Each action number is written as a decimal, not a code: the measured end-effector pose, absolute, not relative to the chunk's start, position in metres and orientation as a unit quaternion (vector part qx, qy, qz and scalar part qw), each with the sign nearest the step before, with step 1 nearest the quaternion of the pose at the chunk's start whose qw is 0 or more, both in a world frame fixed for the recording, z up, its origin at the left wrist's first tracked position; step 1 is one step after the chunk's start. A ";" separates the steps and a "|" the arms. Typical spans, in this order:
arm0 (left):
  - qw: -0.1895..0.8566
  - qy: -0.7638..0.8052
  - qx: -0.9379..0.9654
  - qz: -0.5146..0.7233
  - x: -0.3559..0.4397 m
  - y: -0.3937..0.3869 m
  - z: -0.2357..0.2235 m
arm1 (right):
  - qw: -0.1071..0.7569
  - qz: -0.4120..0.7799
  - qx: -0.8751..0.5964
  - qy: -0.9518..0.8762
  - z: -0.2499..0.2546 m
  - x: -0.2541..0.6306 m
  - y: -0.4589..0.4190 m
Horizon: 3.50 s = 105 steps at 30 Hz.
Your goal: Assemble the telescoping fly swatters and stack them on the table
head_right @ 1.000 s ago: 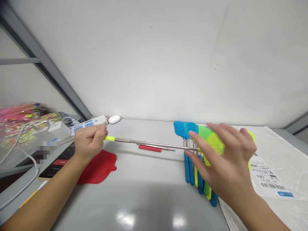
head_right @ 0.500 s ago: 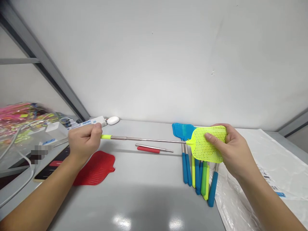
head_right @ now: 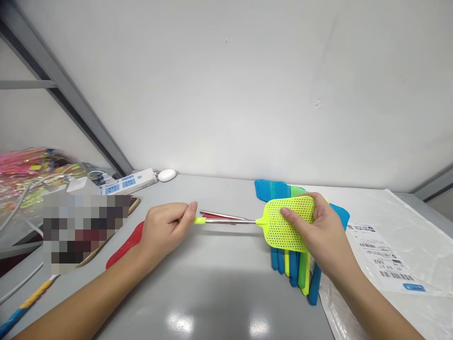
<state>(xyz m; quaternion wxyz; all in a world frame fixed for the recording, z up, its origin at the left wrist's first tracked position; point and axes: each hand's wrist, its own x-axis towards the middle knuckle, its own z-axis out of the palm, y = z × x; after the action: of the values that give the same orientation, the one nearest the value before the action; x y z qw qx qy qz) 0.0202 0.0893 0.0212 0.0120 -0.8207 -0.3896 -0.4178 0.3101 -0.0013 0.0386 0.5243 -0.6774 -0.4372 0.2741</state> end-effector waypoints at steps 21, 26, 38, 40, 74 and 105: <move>-0.013 -0.288 -0.899 -0.331 0.026 0.085 0.019 | 0.488 0.236 -0.676 -0.500 0.042 0.307 -0.002; 0.003 -0.250 -0.931 -0.266 0.028 0.087 0.019 | 0.487 -0.020 -0.667 -0.563 0.044 0.327 -0.002; -0.059 -0.215 -0.918 -0.329 0.110 0.044 0.024 | 0.412 -0.321 -0.607 -0.599 0.026 0.404 0.030; -0.042 -0.229 -0.926 -0.298 0.135 0.033 0.026 | 0.400 -0.264 -0.634 -0.607 0.018 0.411 0.036; -0.154 -0.254 -0.903 -0.310 0.163 0.048 0.012 | 0.197 -0.147 -0.733 -0.634 -0.014 0.398 0.054; 0.028 -0.355 -0.922 -0.150 0.018 0.083 0.022 | 0.248 -0.203 -0.516 -0.794 -0.004 0.334 0.038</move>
<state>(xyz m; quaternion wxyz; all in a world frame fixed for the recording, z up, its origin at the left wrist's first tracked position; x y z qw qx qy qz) 0.0180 0.0828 0.0218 0.0276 -0.9224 -0.3548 -0.1500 0.3336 0.0380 -0.0038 0.2483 -0.5157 -0.7944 -0.2033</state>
